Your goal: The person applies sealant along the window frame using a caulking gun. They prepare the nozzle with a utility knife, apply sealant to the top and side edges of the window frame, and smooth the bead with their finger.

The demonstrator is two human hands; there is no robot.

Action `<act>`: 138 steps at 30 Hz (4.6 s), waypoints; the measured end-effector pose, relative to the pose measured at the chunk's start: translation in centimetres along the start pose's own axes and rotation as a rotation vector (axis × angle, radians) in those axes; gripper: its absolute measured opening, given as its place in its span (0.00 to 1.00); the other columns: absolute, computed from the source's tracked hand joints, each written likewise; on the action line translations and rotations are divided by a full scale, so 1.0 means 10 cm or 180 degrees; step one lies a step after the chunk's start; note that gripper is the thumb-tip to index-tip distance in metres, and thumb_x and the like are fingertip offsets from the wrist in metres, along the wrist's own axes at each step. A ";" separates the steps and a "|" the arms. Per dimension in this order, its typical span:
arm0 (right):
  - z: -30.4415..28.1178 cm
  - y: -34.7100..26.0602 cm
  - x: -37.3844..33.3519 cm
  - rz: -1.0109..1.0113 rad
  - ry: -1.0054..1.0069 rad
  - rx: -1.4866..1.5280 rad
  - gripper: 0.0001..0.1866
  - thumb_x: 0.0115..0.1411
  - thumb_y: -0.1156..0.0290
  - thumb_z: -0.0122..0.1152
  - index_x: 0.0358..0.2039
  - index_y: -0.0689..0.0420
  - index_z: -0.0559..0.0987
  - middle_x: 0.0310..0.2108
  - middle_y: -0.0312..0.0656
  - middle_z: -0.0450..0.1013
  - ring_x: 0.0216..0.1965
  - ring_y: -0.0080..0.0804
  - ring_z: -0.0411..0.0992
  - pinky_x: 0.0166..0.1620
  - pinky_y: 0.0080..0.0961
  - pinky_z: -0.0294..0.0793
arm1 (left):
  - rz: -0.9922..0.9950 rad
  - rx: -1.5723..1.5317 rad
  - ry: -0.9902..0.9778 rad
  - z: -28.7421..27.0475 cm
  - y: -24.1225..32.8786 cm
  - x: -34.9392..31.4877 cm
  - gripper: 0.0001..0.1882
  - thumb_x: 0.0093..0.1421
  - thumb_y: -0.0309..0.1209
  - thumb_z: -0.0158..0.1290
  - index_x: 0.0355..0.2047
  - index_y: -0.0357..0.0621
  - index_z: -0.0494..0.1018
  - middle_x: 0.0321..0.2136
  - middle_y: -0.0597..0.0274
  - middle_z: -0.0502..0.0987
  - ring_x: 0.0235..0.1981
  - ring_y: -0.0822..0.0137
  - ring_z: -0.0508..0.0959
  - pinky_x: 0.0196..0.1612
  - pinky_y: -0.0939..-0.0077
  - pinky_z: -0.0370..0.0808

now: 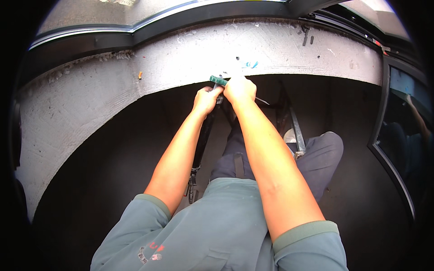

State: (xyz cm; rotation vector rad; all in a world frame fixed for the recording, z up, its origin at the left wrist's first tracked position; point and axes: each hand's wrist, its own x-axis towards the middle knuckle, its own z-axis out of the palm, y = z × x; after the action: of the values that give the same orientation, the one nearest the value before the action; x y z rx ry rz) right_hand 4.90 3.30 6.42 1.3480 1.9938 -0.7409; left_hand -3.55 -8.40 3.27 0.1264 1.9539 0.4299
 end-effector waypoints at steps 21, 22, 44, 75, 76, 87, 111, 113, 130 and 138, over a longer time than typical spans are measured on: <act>0.12 0.09 0.09 -0.0153 0.0158 0.0111 0.16 0.61 0.59 0.62 0.42 0.56 0.86 0.42 0.50 0.83 0.46 0.48 0.82 0.49 0.42 0.81 | -0.0002 -0.0128 -0.0022 -0.03 0.00 0.04 0.33 0.55 0.54 0.62 0.39 0.29 0.81 0.32 0.51 0.82 0.34 0.63 0.80 0.39 0.64 0.75; 0.12 0.10 0.09 -0.0178 0.0162 0.0100 0.16 0.61 0.59 0.62 0.42 0.55 0.86 0.42 0.50 0.83 0.46 0.48 0.82 0.49 0.42 0.81 | 0.0002 -0.0146 -0.0052 -0.02 -0.01 0.05 0.33 0.55 0.54 0.62 0.40 0.29 0.81 0.32 0.52 0.82 0.34 0.63 0.80 0.39 0.64 0.74; -0.08 0.01 0.01 -0.0021 -0.0172 0.0273 0.16 0.58 0.63 0.63 0.41 0.61 0.86 0.41 0.52 0.83 0.45 0.49 0.82 0.49 0.42 0.81 | -0.0354 0.0048 -0.0185 -0.10 0.13 -0.04 0.35 0.51 0.60 0.60 0.42 0.38 0.83 0.43 0.46 0.84 0.47 0.53 0.83 0.52 0.60 0.75; -0.61 0.68 0.24 -0.1117 0.1521 -0.0463 0.19 0.54 0.63 0.67 0.45 0.55 0.78 0.47 0.54 0.78 0.51 0.56 0.76 0.53 0.51 0.76 | 0.1018 -0.0210 0.0335 -0.01 -0.16 -0.26 0.32 0.52 0.59 0.65 0.32 0.37 0.79 0.27 0.56 0.81 0.31 0.64 0.80 0.38 0.67 0.75; -0.69 0.59 0.31 -0.1263 0.1553 -0.0558 0.21 0.54 0.62 0.67 0.47 0.55 0.78 0.50 0.52 0.77 0.54 0.55 0.74 0.55 0.50 0.75 | 0.1067 -0.0262 0.0318 -0.03 -0.18 -0.30 0.32 0.52 0.59 0.66 0.32 0.37 0.79 0.27 0.56 0.81 0.31 0.65 0.79 0.38 0.68 0.75; -0.41 0.97 -0.38 -0.1895 0.1875 0.0592 0.25 0.56 0.65 0.70 0.53 0.58 0.78 0.52 0.51 0.75 0.58 0.51 0.71 0.63 0.42 0.70 | 0.1777 -0.1401 -0.0959 -0.34 -0.21 -1.12 0.15 0.60 0.40 0.67 0.31 0.44 0.74 0.23 0.68 0.76 0.25 0.78 0.72 0.31 0.80 0.69; 0.59 1.96 -1.92 -0.1509 -0.1183 0.3595 0.49 0.53 0.46 0.78 0.64 0.66 0.66 0.61 0.51 0.70 0.66 0.42 0.67 0.67 0.35 0.65 | 0.4976 -0.2658 -0.1879 -1.17 1.21 -3.79 0.35 0.63 0.58 0.56 0.48 0.34 0.68 0.32 0.44 0.79 0.37 0.56 0.83 0.48 0.59 0.77; 0.52 2.08 -1.97 -0.1428 -0.0745 0.4520 0.35 0.57 0.54 0.77 0.55 0.62 0.72 0.50 0.40 0.75 0.55 0.31 0.72 0.64 0.31 0.67 | 0.5290 -0.3036 -0.2114 -1.24 1.16 -3.87 0.36 0.64 0.63 0.51 0.49 0.38 0.68 0.32 0.48 0.78 0.38 0.57 0.81 0.51 0.57 0.72; -0.19 3.06 -3.62 -0.1152 0.0575 0.6294 0.37 0.71 0.34 0.41 0.35 0.58 0.80 0.18 0.34 0.63 0.17 0.26 0.56 0.32 0.28 0.62 | 0.3309 -0.5964 -0.2462 -0.88 0.98 -3.30 0.51 0.53 0.81 0.46 0.48 0.40 0.74 0.42 0.53 0.80 0.51 0.55 0.79 0.63 0.59 0.73; -0.06 2.62 -3.44 -0.1288 0.0628 0.5823 0.33 0.66 0.34 0.54 0.38 0.58 0.78 0.20 0.33 0.64 0.19 0.26 0.59 0.37 0.28 0.66 | 0.2041 -0.5357 -0.1044 -0.66 0.99 -2.52 0.27 0.58 0.56 0.66 0.36 0.47 0.71 0.30 0.59 0.78 0.34 0.62 0.80 0.41 0.61 0.81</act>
State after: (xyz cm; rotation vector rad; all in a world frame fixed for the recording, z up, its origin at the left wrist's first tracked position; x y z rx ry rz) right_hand 39.50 -8.34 29.67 1.7545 1.3679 -3.1037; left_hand -0.16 -7.88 30.96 -0.2646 0.6920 2.1195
